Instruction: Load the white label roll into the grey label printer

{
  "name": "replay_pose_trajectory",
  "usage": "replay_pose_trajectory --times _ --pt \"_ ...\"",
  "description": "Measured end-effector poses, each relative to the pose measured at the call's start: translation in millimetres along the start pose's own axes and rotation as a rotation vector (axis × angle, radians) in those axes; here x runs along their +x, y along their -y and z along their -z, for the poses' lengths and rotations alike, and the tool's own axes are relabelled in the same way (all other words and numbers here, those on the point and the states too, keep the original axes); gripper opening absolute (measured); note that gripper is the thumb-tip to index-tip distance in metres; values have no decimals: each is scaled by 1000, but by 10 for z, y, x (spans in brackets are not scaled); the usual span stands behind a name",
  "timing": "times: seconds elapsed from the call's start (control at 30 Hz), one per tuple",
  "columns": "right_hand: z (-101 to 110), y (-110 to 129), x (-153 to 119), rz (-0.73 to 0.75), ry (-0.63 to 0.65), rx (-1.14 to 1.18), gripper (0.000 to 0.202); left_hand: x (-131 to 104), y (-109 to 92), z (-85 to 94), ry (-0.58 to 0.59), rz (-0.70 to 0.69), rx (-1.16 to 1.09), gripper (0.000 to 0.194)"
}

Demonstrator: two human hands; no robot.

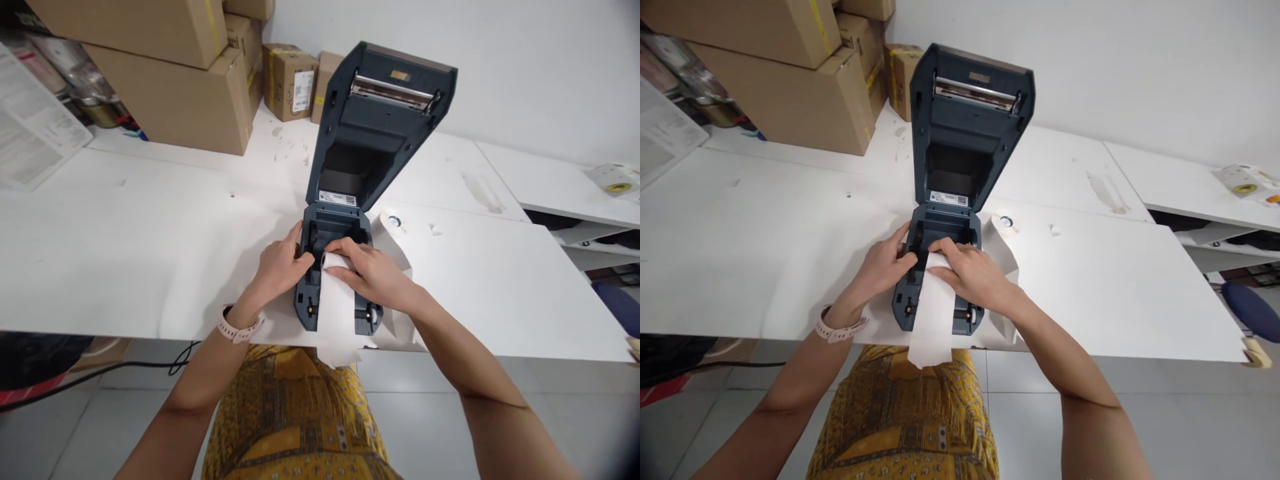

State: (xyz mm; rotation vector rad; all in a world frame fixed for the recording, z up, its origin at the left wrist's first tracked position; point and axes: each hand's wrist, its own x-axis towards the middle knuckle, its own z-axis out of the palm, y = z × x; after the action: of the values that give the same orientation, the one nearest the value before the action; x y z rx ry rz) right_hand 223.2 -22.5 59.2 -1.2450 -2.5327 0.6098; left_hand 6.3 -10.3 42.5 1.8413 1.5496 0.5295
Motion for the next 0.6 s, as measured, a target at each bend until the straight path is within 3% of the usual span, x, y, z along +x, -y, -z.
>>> replay_pose_trajectory --times 0.13,0.27,0.43,0.6 --pt "-15 -1 -77 43 -35 14 27 1 44 -63 -91 -12 -31 76" --pt "-54 20 -122 68 -85 5 31 46 142 -173 -208 -145 -188 79" --pt "-110 51 -173 97 -145 20 34 107 228 -250 -130 -189 -430 84" --pt "-109 32 -186 127 -162 -19 21 125 258 -285 -134 -176 -483 85"
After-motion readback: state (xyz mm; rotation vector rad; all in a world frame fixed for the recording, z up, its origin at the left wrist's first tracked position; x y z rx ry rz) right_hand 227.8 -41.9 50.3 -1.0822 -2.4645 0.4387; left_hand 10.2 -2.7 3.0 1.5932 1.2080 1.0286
